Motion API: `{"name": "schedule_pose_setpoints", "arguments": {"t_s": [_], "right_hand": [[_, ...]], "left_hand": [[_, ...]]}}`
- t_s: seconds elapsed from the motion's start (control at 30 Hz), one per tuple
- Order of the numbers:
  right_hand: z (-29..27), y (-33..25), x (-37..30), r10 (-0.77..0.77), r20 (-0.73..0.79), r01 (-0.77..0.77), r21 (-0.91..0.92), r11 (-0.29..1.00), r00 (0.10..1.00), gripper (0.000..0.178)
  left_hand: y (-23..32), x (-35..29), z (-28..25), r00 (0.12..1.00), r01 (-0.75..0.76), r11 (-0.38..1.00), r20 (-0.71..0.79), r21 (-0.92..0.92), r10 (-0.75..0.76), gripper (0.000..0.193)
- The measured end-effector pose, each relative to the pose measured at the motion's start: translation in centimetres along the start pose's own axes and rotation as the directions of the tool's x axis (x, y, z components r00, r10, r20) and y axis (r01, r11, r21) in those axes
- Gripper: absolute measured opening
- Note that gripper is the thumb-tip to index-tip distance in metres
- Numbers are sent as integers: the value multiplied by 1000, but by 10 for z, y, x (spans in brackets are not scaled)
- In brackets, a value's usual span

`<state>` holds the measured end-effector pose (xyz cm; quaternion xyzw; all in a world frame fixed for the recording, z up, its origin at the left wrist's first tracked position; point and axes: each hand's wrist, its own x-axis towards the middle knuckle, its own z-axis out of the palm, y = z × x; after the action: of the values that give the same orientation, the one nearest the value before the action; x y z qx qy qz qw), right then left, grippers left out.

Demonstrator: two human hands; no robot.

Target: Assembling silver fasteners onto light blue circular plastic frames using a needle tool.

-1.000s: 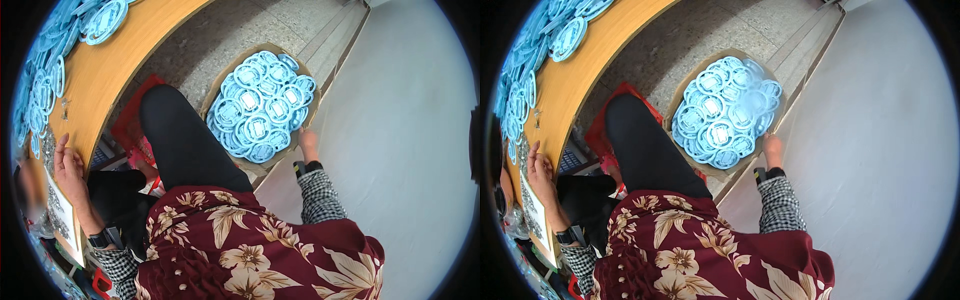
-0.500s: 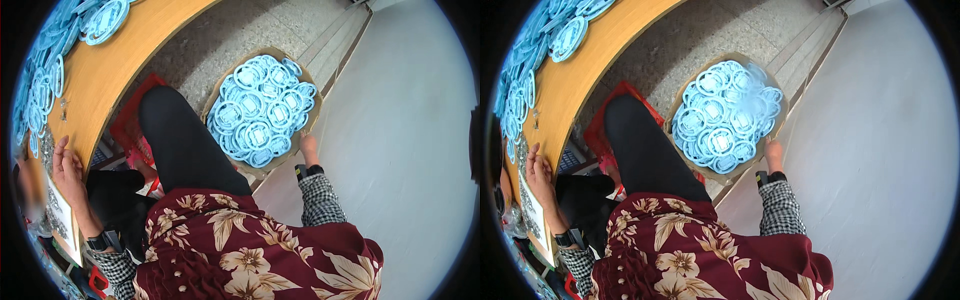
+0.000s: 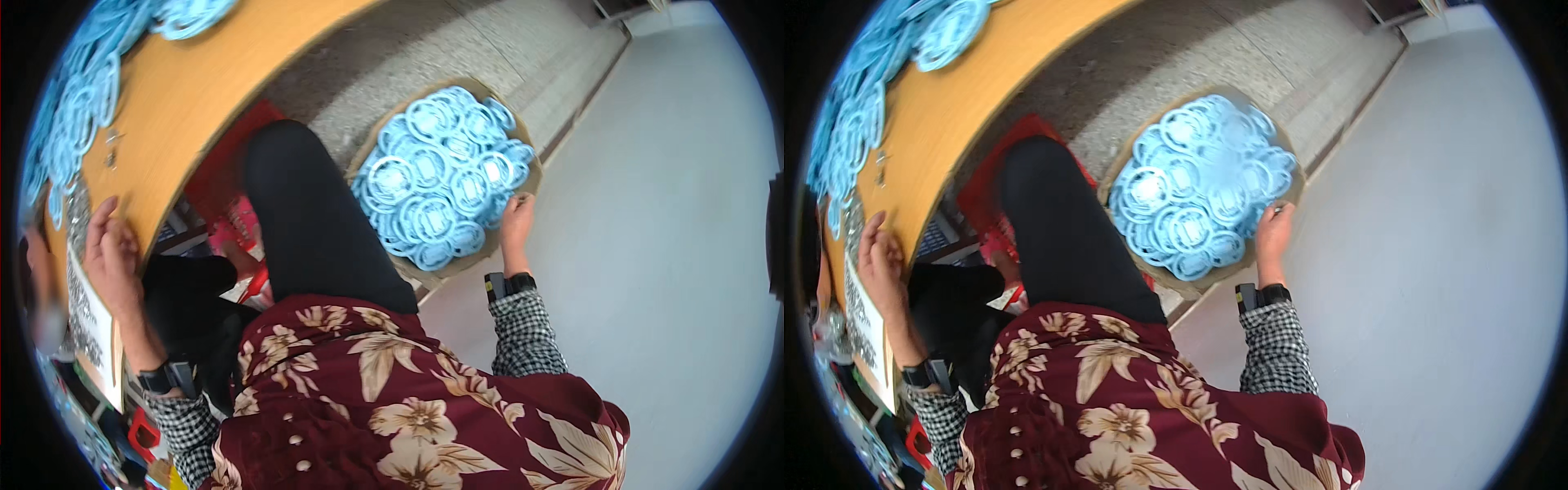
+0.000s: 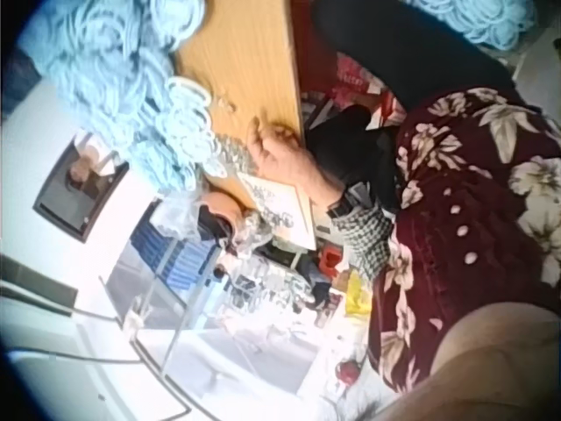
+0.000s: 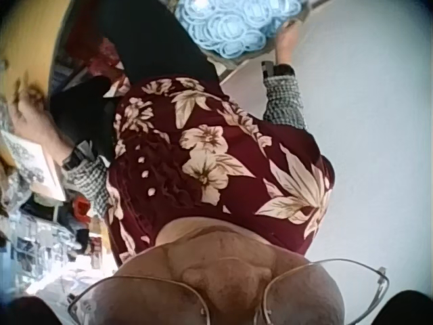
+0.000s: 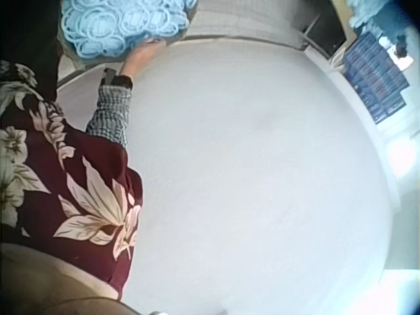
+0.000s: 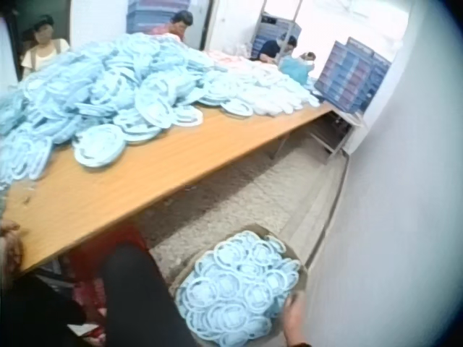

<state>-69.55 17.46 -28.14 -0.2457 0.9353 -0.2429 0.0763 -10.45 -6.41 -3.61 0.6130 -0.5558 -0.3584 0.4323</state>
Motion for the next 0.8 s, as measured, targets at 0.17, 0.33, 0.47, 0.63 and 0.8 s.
{"name": "schedule_pose_setpoints", "arguments": {"t_s": [0.17,0.33,0.47,0.63,0.8], "right_hand": [[10,-94,19,-263,38,244,265,933,964,33],[-16,-277,3,-587,67,403,664,629,807,26],[-55,-443,-77,-906,-24,704,638,312,424,23],[-17,-578,-130,-975,38,833,512,207,220,36],[39,-628,-108,-859,455,559,659,503,236,30]], "left_hand": [[21,-13,9,999,44,999,16,-7,-44,24],[31,-13,17,979,-204,979,18,15,203,17],[44,-16,4,993,-74,996,84,-46,78,16],[40,-12,5,985,-52,976,149,-211,84,16],[38,-12,-3,979,-107,960,144,-258,147,16]]}}
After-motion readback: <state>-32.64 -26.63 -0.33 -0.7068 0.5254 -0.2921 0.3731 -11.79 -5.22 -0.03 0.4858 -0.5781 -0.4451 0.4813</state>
